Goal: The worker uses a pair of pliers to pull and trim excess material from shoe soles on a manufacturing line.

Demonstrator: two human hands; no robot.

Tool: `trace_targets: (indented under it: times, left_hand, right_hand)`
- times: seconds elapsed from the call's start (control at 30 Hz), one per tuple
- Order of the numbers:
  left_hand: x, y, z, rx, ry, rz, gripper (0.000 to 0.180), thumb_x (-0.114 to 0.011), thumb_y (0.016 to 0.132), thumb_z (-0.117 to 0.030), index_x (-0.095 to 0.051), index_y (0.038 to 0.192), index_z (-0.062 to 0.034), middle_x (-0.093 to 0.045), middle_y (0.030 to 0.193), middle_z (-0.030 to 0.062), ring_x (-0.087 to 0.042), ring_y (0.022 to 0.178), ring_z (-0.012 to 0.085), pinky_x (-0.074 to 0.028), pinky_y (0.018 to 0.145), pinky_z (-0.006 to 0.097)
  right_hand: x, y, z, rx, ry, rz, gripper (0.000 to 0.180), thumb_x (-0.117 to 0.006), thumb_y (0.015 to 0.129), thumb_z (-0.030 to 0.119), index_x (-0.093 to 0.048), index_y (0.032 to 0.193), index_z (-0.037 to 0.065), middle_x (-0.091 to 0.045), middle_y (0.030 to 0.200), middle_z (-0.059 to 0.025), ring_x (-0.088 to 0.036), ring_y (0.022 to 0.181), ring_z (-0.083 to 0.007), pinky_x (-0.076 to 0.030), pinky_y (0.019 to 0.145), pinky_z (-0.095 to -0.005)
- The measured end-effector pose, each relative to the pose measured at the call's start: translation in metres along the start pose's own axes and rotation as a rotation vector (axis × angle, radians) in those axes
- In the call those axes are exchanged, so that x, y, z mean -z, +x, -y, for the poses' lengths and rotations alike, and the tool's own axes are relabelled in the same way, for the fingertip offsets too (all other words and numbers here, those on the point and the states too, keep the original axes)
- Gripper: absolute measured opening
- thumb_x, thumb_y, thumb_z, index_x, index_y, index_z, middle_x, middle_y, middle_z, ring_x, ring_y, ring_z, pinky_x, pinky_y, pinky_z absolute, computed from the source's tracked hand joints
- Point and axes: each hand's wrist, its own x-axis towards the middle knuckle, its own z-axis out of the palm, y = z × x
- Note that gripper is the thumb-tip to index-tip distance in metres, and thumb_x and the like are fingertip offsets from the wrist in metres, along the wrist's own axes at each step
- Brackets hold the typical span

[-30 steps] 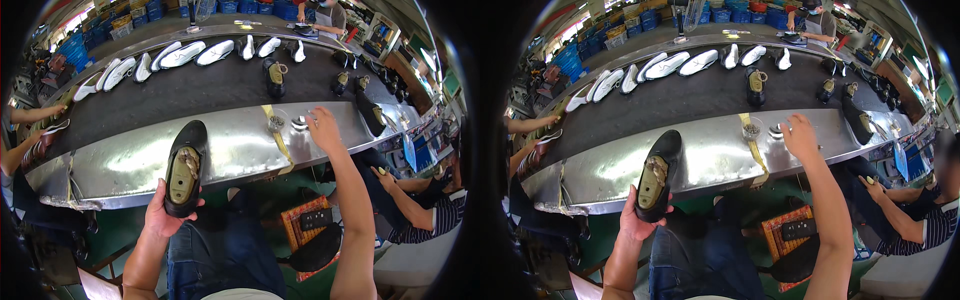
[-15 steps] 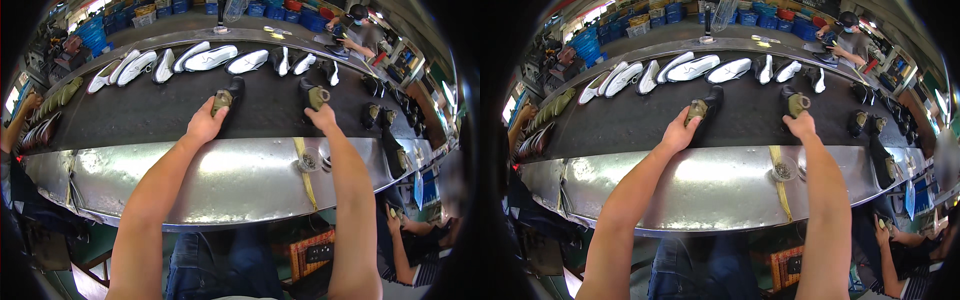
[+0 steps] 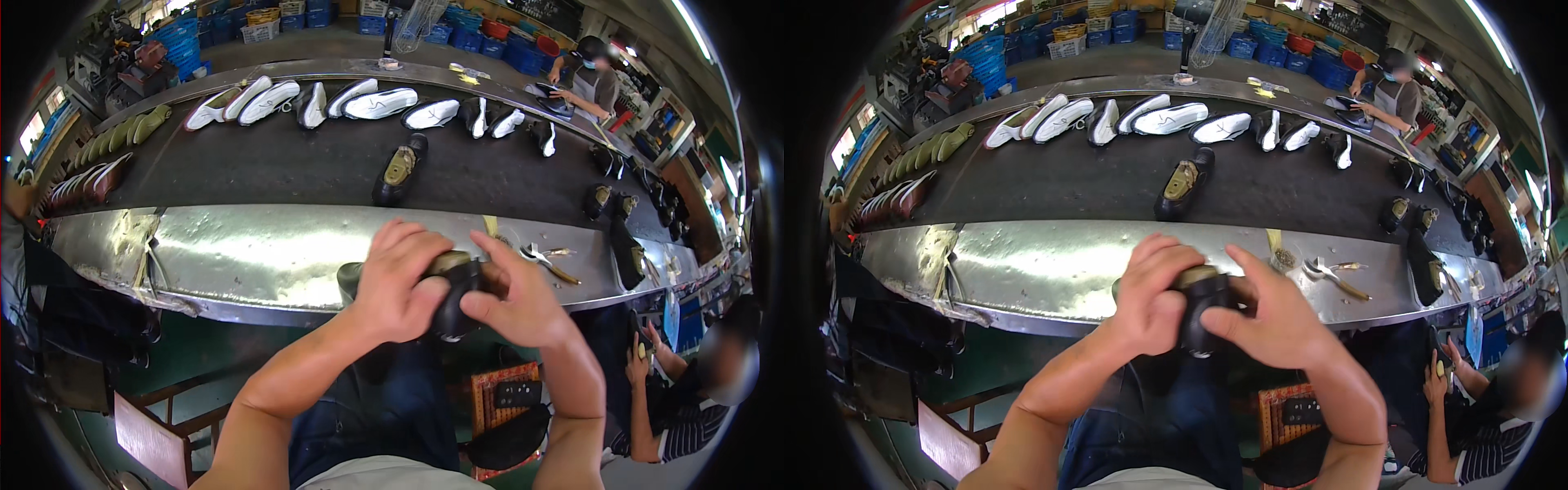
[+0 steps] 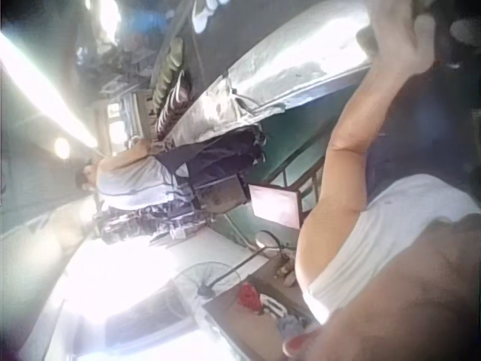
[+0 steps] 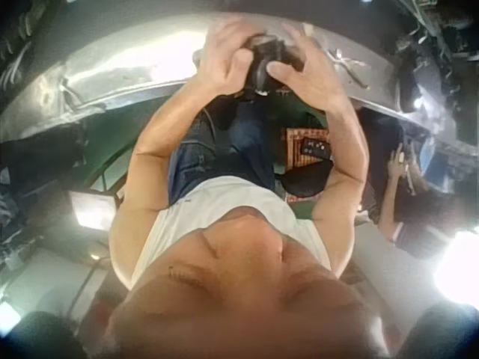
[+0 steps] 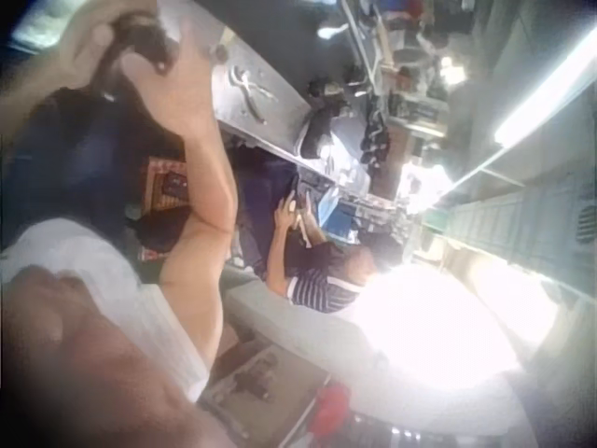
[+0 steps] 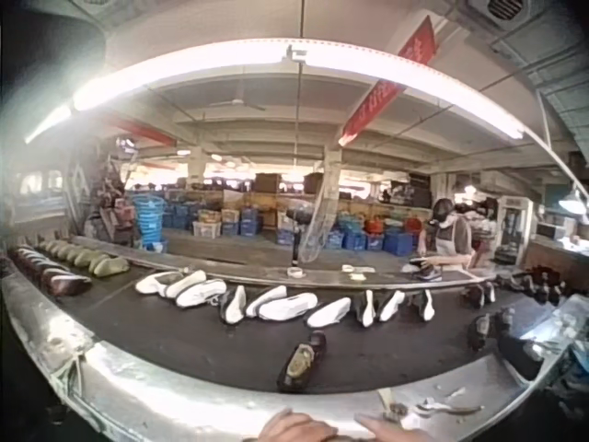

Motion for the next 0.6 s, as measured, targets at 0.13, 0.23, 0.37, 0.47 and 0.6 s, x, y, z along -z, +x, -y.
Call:
trace_targets:
  times: [0.13, 0.23, 0.37, 0.47, 0.6]
  left_hand:
    - [0.028, -0.034, -0.019, -0.029, 0.012, -0.16, 0.06, -0.036, 0.101, -0.051, -0.063, 0.117, 0.0002, -0.065, 0.109, 0.017, -0.057, 0.107, 0.0388, -0.033, 0.11, 0.058]
    - [0.05, -0.049, -0.033, 0.04, -0.092, -0.043, 0.067, -0.028, 0.105, -0.055, -0.064, 0.117, 0.0005, -0.065, 0.113, 0.0167, -0.057, 0.11, 0.0384, -0.029, 0.112, 0.058]
    - [0.06, -0.058, -0.042, 0.04, -0.114, -0.012, 0.061, -0.03, 0.107, -0.049, -0.066, 0.112, -0.0003, -0.067, 0.113, 0.0157, -0.059, 0.115, 0.0381, -0.026, 0.114, 0.059]
    - [0.057, -0.067, -0.04, 0.092, -0.213, -0.065, 0.051, -0.035, 0.107, -0.04, -0.068, 0.108, -0.0008, -0.07, 0.106, 0.0149, -0.063, 0.11, 0.0357, -0.025, 0.115, 0.059]
    - [0.05, -0.063, -0.044, 0.164, -0.308, -0.088, 0.044, -0.04, 0.105, -0.029, -0.072, 0.093, -0.0017, -0.071, 0.091, 0.0131, -0.068, 0.096, 0.033, -0.03, 0.114, 0.055]
  right_hand:
    - [-0.041, -0.009, -0.005, 0.279, -0.318, 0.126, 0.127, -0.096, 0.064, 0.044, -0.022, 0.158, 0.0, -0.054, 0.142, -0.0274, -0.053, 0.135, -0.0409, -0.042, 0.111, -0.0454]
    - [-0.072, -0.009, -0.011, 0.641, -0.407, 0.15, 0.142, -0.096, 0.059, 0.052, -0.01, 0.163, 0.007, -0.004, 0.166, -0.0289, -0.012, 0.153, -0.0507, -0.024, 0.122, -0.0523]
    - [-0.089, -0.015, -0.011, 0.703, -0.374, 0.236, 0.143, -0.098, 0.058, 0.046, -0.007, 0.165, 0.017, -0.001, 0.167, -0.0281, -0.006, 0.155, -0.0496, -0.021, 0.122, -0.0569]
    - [-0.098, -0.018, -0.016, 0.698, -0.36, 0.253, 0.142, -0.099, 0.059, 0.039, -0.007, 0.165, 0.015, -0.001, 0.168, -0.0272, -0.004, 0.155, -0.0491, -0.021, 0.123, -0.0557]
    - [-0.127, -0.042, -0.036, 0.606, -0.225, -0.052, 0.121, -0.091, 0.07, 0.024, -0.015, 0.16, -0.002, -0.021, 0.163, -0.0314, -0.028, 0.151, -0.0463, -0.033, 0.119, -0.0482]
